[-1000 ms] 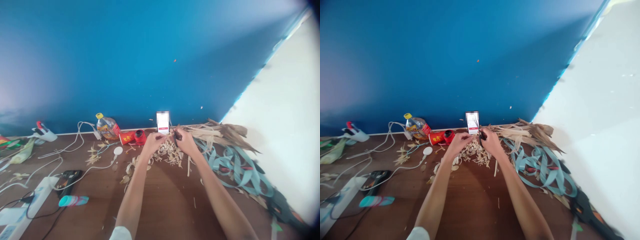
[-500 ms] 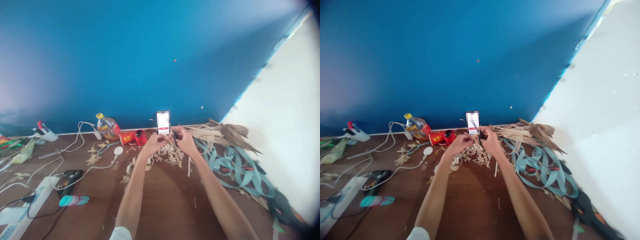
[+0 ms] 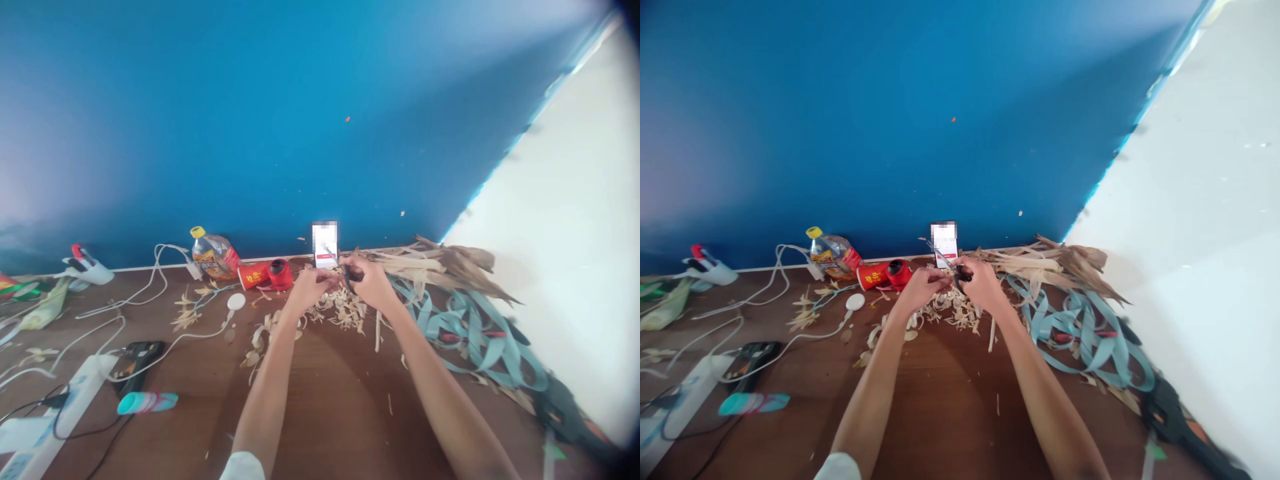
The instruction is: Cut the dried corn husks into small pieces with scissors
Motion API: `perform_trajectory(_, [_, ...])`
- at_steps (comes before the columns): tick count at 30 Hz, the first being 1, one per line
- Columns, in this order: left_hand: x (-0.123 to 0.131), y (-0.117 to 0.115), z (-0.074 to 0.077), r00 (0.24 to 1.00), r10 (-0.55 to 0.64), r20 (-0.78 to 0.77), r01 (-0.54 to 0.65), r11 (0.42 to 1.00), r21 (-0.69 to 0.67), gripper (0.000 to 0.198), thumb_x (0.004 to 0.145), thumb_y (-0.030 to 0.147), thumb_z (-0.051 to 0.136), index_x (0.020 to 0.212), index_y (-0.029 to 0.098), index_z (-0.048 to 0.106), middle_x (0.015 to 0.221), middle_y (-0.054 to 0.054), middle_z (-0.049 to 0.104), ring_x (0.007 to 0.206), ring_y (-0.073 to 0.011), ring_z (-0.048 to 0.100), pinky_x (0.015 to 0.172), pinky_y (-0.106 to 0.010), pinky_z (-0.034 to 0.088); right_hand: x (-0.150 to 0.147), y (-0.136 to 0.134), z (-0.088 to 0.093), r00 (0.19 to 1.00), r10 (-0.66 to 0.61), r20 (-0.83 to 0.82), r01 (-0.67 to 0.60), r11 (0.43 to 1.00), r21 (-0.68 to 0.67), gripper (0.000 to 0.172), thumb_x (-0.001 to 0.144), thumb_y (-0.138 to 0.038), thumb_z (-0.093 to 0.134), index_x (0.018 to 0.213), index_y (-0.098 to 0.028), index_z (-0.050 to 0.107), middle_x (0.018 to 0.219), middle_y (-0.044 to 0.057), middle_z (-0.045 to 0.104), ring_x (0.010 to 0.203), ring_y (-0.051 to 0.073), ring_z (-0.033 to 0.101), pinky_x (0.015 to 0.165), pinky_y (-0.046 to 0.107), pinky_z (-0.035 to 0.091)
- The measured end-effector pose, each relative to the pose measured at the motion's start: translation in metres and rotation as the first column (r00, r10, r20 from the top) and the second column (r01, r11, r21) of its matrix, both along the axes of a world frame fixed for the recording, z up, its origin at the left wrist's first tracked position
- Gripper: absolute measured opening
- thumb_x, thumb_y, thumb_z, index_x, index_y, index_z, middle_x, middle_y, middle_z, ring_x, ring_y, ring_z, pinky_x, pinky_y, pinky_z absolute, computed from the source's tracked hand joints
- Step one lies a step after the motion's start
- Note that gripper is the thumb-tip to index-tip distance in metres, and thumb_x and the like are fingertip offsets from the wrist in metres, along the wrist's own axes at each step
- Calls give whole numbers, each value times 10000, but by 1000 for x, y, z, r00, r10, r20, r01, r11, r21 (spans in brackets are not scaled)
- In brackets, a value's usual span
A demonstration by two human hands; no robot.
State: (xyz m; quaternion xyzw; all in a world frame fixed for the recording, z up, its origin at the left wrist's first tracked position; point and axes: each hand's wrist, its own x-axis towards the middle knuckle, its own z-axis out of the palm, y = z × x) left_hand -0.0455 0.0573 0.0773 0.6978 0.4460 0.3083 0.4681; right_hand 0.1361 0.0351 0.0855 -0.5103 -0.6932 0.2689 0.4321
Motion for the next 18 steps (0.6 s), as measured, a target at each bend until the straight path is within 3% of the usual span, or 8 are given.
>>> perform_trajectory(4, [-2, -2, 8, 996, 23, -90, -13, 994, 112, 265, 803, 357, 537, 791, 142, 691, 727, -38, 691, 680, -154, 611, 659, -247, 451, 8, 1, 0, 997, 78, 16, -78, 997, -22, 333, 717, -176, 559, 1032, -169, 670, 883, 55, 713, 773, 221, 652, 692, 302, 486])
perform_trajectory(8, [-5, -4, 14, 995, 21, -101, -6, 990, 144, 264, 801, 365, 542, 754, 146, 681, 706, -34, 680, 668, -153, 599, 649, -245, 438, 20, 4, 0, 982, 89, 166, -88, 996, -18, 333, 707, -174, 572, 1010, -194, 708, 894, 58, 719, 797, 232, 638, 737, 326, 479])
perform_trajectory(12, [-7, -5, 18, 998, 41, -44, -36, 994, 101, 331, 805, 431, 545, 695, 139, 655, 687, -45, 672, 637, -151, 591, 608, -245, 429, 30, 5, 2, 950, 135, 282, -132, 991, -29, 346, 703, -160, 569, 1005, -228, 724, 864, 46, 723, 740, 204, 624, 687, 294, 454])
perform_trajectory(18, [-10, -6, 23, 996, 59, 59, -65, 993, 98, 268, 802, 386, 566, 745, 138, 651, 688, -36, 659, 647, -139, 576, 612, -238, 421, 42, 3, 6, 904, 189, 384, -178, 982, -66, 390, 686, -138, 537, 1010, -233, 733, 802, 26, 718, 629, 165, 577, 571, 248, 386])
